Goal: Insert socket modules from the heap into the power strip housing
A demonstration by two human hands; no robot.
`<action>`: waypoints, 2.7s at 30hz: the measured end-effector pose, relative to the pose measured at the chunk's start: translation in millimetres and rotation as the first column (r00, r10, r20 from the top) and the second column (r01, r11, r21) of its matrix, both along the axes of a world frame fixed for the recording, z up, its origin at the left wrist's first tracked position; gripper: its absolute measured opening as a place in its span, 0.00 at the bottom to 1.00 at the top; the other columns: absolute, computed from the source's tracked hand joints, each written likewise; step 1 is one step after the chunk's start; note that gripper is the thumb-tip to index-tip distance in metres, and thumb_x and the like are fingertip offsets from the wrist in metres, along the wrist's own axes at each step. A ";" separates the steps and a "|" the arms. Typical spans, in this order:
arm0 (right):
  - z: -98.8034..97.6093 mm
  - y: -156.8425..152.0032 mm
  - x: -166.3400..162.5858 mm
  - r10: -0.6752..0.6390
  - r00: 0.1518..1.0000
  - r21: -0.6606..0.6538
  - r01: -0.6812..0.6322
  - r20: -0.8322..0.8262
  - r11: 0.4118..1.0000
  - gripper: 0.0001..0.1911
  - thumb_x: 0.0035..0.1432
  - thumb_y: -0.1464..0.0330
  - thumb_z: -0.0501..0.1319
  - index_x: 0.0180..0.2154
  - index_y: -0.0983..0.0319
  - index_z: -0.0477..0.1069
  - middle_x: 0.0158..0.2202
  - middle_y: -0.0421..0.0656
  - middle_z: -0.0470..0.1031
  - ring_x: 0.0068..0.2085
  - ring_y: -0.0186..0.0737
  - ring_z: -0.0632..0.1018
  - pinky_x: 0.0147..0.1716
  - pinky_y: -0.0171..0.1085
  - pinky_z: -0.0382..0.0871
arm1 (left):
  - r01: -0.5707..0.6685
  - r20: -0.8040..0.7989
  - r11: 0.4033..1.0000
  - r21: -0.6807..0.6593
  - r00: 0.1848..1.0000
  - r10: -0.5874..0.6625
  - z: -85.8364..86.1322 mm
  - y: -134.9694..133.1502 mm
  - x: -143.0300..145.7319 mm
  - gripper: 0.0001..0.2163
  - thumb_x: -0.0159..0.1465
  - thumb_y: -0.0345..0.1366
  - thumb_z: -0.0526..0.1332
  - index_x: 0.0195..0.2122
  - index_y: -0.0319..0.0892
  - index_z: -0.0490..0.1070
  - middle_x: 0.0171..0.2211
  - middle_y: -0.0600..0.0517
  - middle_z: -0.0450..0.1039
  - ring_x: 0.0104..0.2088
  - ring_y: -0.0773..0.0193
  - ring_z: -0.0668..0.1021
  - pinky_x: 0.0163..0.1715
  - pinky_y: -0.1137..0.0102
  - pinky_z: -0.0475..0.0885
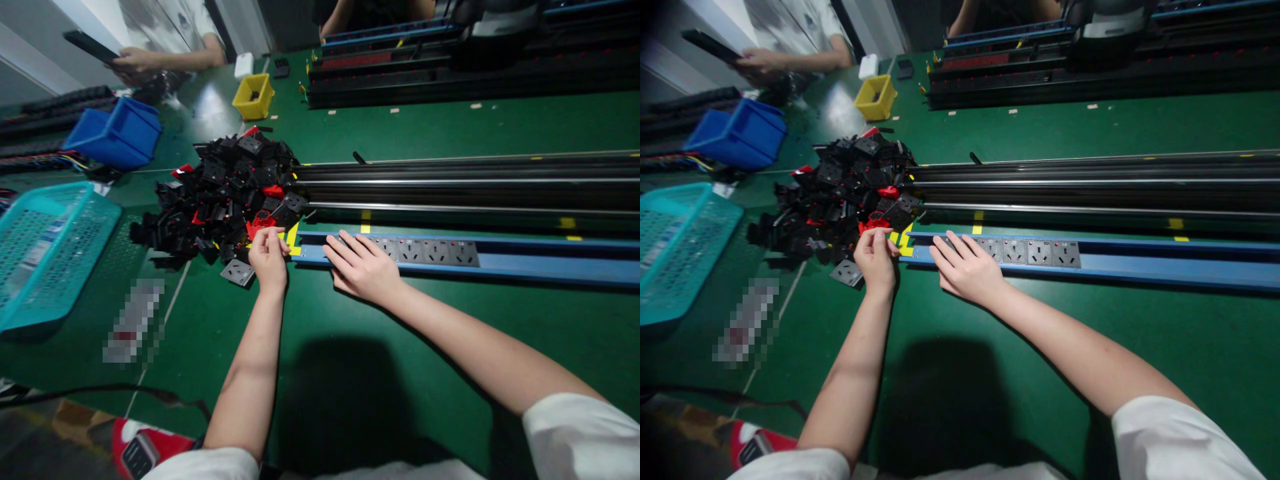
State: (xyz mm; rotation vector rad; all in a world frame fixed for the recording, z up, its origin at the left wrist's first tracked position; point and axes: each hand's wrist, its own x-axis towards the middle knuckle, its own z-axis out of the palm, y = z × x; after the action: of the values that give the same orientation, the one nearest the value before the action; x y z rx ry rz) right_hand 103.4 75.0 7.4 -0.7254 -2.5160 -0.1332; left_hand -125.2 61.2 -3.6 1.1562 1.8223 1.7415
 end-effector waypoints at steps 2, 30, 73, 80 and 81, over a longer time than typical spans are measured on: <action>0.4 0.2 -0.4 -0.018 1.000 0.020 0.018 0.007 1.000 0.24 0.65 0.66 0.57 0.61 0.64 0.70 0.64 0.49 0.70 0.64 0.54 0.70 0.61 0.49 0.61 | -0.009 0.014 1.000 0.005 1.000 0.009 -0.9 0.5 -2.0 0.14 0.68 0.47 0.58 0.37 0.41 0.74 0.17 0.58 0.66 0.18 0.72 0.68 0.21 0.76 0.62; -1.2 -5.0 -7.6 -0.175 0.980 0.047 0.171 0.099 0.984 0.17 0.65 0.65 0.57 0.51 0.66 0.71 0.66 0.60 0.65 0.62 0.63 0.69 0.59 0.51 0.57 | -0.018 0.057 0.999 0.044 0.998 0.015 -7.8 2.6 -4.8 0.10 0.66 0.41 0.59 0.34 0.40 0.75 0.19 0.57 0.68 0.17 0.74 0.66 0.19 0.77 0.60; 4.9 4.3 9.8 -0.060 0.974 0.118 0.035 0.220 0.992 0.29 0.62 0.63 0.62 0.64 0.63 0.65 0.69 0.59 0.60 0.64 0.67 0.67 0.60 0.54 0.59 | -0.023 -0.101 0.995 -0.096 0.995 0.014 -10.1 7.7 -5.0 0.11 0.67 0.38 0.58 0.47 0.45 0.76 0.41 0.50 0.74 0.25 0.72 0.74 0.28 0.73 0.71; 4.1 5.4 10.4 -0.031 0.977 0.096 0.011 0.212 0.995 0.29 0.63 0.64 0.61 0.64 0.64 0.64 0.69 0.61 0.60 0.65 0.67 0.67 0.59 0.54 0.60 | -0.043 -0.082 0.996 -0.080 0.996 0.037 -10.2 8.6 -5.5 0.12 0.67 0.39 0.57 0.46 0.45 0.77 0.30 0.54 0.72 0.23 0.70 0.73 0.26 0.74 0.69; 3.7 5.4 10.7 -0.030 0.976 0.095 0.010 0.214 0.995 0.30 0.63 0.64 0.61 0.64 0.64 0.64 0.69 0.61 0.59 0.65 0.67 0.66 0.59 0.55 0.60 | -0.051 -0.075 0.995 -0.080 0.996 0.045 -10.7 8.7 -5.9 0.12 0.67 0.39 0.57 0.46 0.44 0.77 0.28 0.54 0.72 0.23 0.70 0.73 0.26 0.74 0.69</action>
State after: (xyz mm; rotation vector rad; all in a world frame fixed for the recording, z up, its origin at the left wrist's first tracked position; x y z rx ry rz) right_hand 114.1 80.4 11.1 -0.7332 -2.6858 -0.3516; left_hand -131.1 69.8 -14.3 1.1669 1.9608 1.6537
